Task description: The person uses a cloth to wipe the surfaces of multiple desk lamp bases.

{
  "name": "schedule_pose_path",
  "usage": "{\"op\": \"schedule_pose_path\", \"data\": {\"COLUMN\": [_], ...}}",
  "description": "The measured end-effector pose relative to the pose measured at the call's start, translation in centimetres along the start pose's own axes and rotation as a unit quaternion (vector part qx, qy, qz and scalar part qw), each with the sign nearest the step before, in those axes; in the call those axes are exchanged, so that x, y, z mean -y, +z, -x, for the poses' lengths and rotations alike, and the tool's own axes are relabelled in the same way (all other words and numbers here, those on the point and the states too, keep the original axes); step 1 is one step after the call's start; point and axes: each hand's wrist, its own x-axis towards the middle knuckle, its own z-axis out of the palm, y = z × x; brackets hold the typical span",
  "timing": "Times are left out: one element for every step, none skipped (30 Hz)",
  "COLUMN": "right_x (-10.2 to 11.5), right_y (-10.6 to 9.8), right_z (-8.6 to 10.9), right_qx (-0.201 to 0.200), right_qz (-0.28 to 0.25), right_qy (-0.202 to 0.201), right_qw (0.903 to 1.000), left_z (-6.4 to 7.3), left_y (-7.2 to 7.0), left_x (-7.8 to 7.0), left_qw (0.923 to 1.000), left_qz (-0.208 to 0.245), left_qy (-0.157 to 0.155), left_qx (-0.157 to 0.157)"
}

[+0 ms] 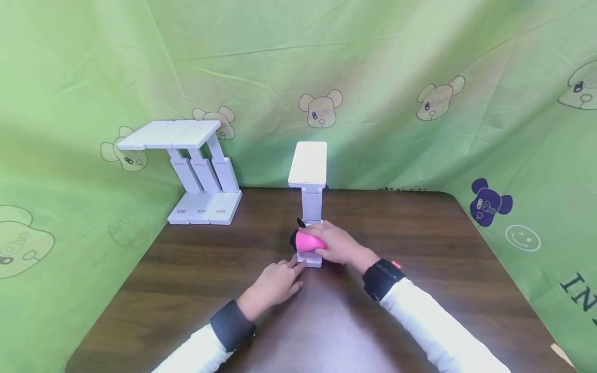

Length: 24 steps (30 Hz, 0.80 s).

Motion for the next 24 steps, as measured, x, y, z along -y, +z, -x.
{"op": "schedule_pose_path", "data": {"right_x": [0.3, 0.6, 0.9, 1.2, 1.4, 1.6, 1.7, 1.7, 1.8, 1.8, 1.9, 1.9, 1.9, 1.9, 1.8, 1.8, 1.8, 1.7, 1.6, 1.5, 1.4, 1.3, 1.2, 1.1], "right_y": [0.5, 0.9, 1.1, 1.3, 1.4, 1.4, 1.3, 1.2, 1.1, 1.0, 0.9, 0.8, 0.7, 0.6, 0.5, 0.4, 0.3, 0.2, 0.0, -0.2, -0.5, -0.8, -1.1, -1.4], "right_z": [-0.1, -0.1, 0.0, 0.1, 0.2, 0.3, 0.4, 0.5, 0.7, 0.8, 1.0, 1.2, 1.3, 1.5, 1.7, 1.9, 2.1, 2.3, 2.5, 2.8, 3.0, 3.3, 3.6, 3.8], "right_qx": [0.003, 0.006, 0.007, 0.008, 0.008, 0.009, 0.012, 0.018, 0.024, 0.029, 0.034, 0.038, 0.041, 0.043, 0.044, 0.044, 0.044, 0.044, 0.046, 0.048, 0.051, 0.054, 0.057, 0.058], "right_qz": [0.028, 0.051, 0.069, 0.082, 0.093, 0.101, 0.104, 0.105, 0.105, 0.104, 0.104, 0.105, 0.106, 0.106, 0.108, 0.108, 0.11, 0.112, 0.112, 0.114, 0.117, 0.118, 0.121, 0.126], "right_qy": [-0.019, -0.039, -0.056, -0.066, -0.073, -0.074, -0.072, -0.066, -0.06, -0.054, -0.05, -0.046, -0.043, -0.04, -0.039, -0.037, -0.035, -0.033, -0.028, -0.024, -0.019, -0.014, -0.011, -0.01], "right_qw": [0.9994, 0.9979, 0.996, 0.9944, 0.9929, 0.992, 0.9918, 0.9921, 0.9924, 0.9926, 0.9928, 0.9927, 0.9926, 0.9926, 0.9924, 0.9925, 0.9924, 0.9922, 0.9923, 0.992, 0.9917, 0.9914, 0.9909, 0.9903], "left_z": [0.1, 0.1, 0.2, 0.2, 0.2, 0.2, 0.2, 0.2, 0.1, 0.1, 0.1, 0.0, 0.0, 0.0, -0.1, -0.1, -0.1, -0.1, -0.1, -0.1, -0.1, -0.1, -0.1, 0.0], "left_y": [0.0, -0.1, -0.1, -0.1, -0.1, -0.1, -0.1, -0.1, -0.1, -0.1, -0.2, -0.2, -0.2, -0.2, -0.2, -0.2, -0.2, -0.2, -0.2, -0.2, -0.2, -0.1, -0.1, -0.1], "left_x": [0.0, -0.1, -0.1, -0.2, -0.2, -0.2, -0.2, -0.1, -0.1, -0.2, -0.2, -0.3, -0.3, -0.4, -0.5, -0.5, -0.5, -0.6, -0.6, -0.6, -0.6, -0.5, -0.5, -0.4], "left_qw": [1.0, 1.0, 1.0, 1.0, 0.9999, 0.9999, 0.9999, 0.9999, 0.9999, 0.9999, 0.9999, 0.9999, 0.9999, 0.9999, 0.9999, 0.9998, 0.9998, 0.9997, 0.9997, 0.9997, 0.9997, 0.9997, 0.9996, 0.9996], "left_qz": [-0.001, -0.002, -0.002, -0.001, -0.001, -0.002, -0.003, -0.002, -0.002, -0.003, -0.004, -0.004, -0.004, -0.005, -0.005, -0.005, -0.005, -0.004, -0.003, -0.001, 0.003, 0.004, 0.007, 0.009], "left_qy": [0.001, 0.002, 0.003, 0.003, 0.003, 0.003, 0.001, -0.001, -0.004, -0.007, -0.009, -0.011, -0.013, -0.015, -0.016, -0.018, -0.02, -0.021, -0.022, -0.024, -0.024, -0.024, -0.024, -0.024], "left_qx": [0.0, -0.002, -0.004, -0.006, -0.011, -0.012, -0.014, -0.015, -0.016, -0.014, -0.012, -0.009, -0.005, -0.002, 0.001, 0.005, 0.007, 0.009, 0.008, 0.008, 0.008, 0.008, 0.009, 0.01]}}
